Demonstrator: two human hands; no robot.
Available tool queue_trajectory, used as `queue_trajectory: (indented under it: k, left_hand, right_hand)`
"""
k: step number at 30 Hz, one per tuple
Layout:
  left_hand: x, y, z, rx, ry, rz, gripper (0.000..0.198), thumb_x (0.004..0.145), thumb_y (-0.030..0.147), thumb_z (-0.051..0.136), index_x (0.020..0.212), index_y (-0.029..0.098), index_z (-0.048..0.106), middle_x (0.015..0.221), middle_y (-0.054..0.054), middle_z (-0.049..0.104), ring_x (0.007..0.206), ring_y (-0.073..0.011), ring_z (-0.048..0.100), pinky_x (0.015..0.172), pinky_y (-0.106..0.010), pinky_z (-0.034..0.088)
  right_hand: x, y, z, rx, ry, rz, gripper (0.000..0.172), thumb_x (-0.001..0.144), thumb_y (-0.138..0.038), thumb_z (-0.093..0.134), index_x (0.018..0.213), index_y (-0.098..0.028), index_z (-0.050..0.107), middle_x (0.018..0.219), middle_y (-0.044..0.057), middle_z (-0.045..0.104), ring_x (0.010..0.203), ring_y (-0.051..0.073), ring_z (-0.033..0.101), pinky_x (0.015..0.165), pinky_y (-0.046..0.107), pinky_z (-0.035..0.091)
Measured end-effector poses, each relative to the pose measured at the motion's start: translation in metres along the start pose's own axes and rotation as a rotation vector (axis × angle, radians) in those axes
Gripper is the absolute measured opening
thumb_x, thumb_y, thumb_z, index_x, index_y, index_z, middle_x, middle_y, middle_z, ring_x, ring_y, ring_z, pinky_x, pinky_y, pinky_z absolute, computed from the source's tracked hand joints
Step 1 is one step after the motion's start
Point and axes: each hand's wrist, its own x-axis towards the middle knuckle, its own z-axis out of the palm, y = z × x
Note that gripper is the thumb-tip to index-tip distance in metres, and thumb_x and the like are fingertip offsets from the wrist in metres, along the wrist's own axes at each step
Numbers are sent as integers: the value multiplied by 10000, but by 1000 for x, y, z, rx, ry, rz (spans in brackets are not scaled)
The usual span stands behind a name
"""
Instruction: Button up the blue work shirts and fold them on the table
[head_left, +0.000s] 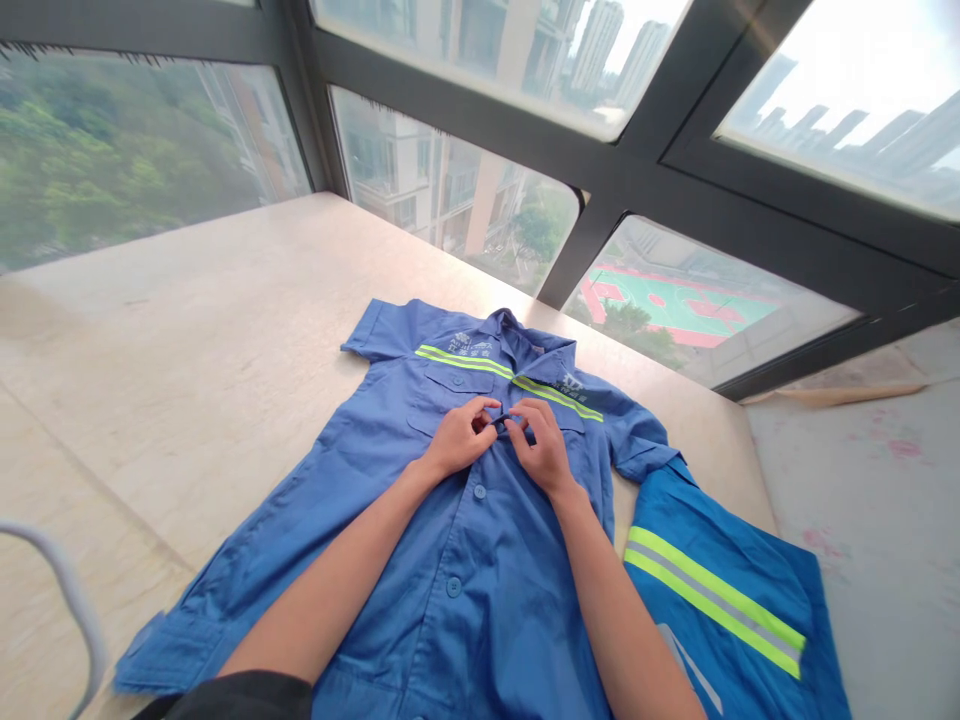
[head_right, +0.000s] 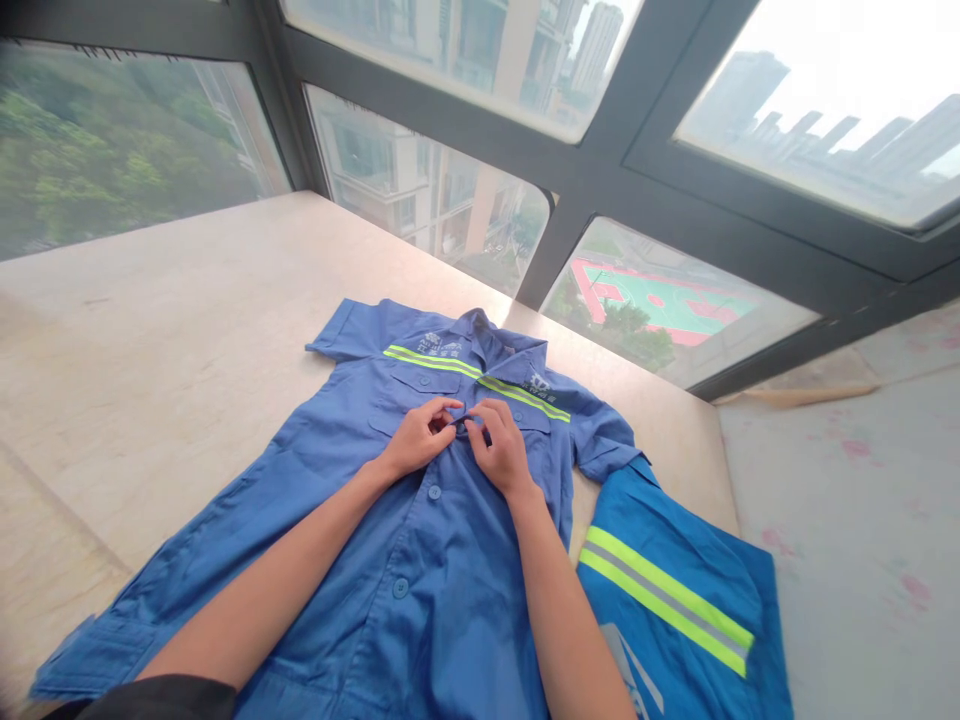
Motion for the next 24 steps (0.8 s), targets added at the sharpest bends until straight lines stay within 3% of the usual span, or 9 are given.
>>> queue_trajectory:
  k: [2, 6, 11, 16, 24]
  left_hand:
    - [0, -1, 0, 3, 21, -4, 320, 796, 162, 539, 1101, 172, 637, 754, 20, 665, 663, -126, 604, 649, -232, 470]
    - [0, -3, 0, 98, 29, 18, 272, 871, 184, 499, 1095, 179, 653, 780, -2, 679, 719, -149, 624, 713, -265, 495]
    - [-2, -3, 0, 408, 54, 175, 333, 882, 154, 508, 1185, 188, 640, 1040, -84, 681, 1005, -219, 615, 916, -371, 497]
    - [-5, -3, 0, 631, -30, 265, 416, 883, 94, 469, 1258, 175, 632, 1383, -154, 550, 1302, -266, 485, 1048, -431, 426]
    - [-8, 3, -2, 826, -137, 241, 428, 951, 199, 401, 1342, 135, 564, 1471, -175, 480, 1425, -295, 356, 1077, -438, 385]
  right_hand:
    - [0, -1, -2, 16, -45, -10, 128, 945, -287, 555, 1013, -227, 647, 981, 69, 619, 831, 187, 603, 801, 350, 518]
    - [0, 3, -1, -28, -165, -22, 164, 926, -319, 604, 1044, -225, 670, 949, 69, 660, 926, 224, 609, 854, 379, 493]
    - [0, 4, 2, -87, -213, -21, 157, 947, -284, 564, 1000, -212, 693, 917, 72, 677, 894, 225, 608, 822, 371, 476]
    - [-1, 4, 2, -135, -201, -8, 180, 957, -296, 548, 1012, -215, 699, 928, 79, 694, 896, 236, 617, 806, 379, 464]
    - [-2, 7, 2, -51, -201, 38, 200, 955, -363, 553, 1010, -218, 680, 895, 66, 676, 876, 227, 614, 820, 378, 474]
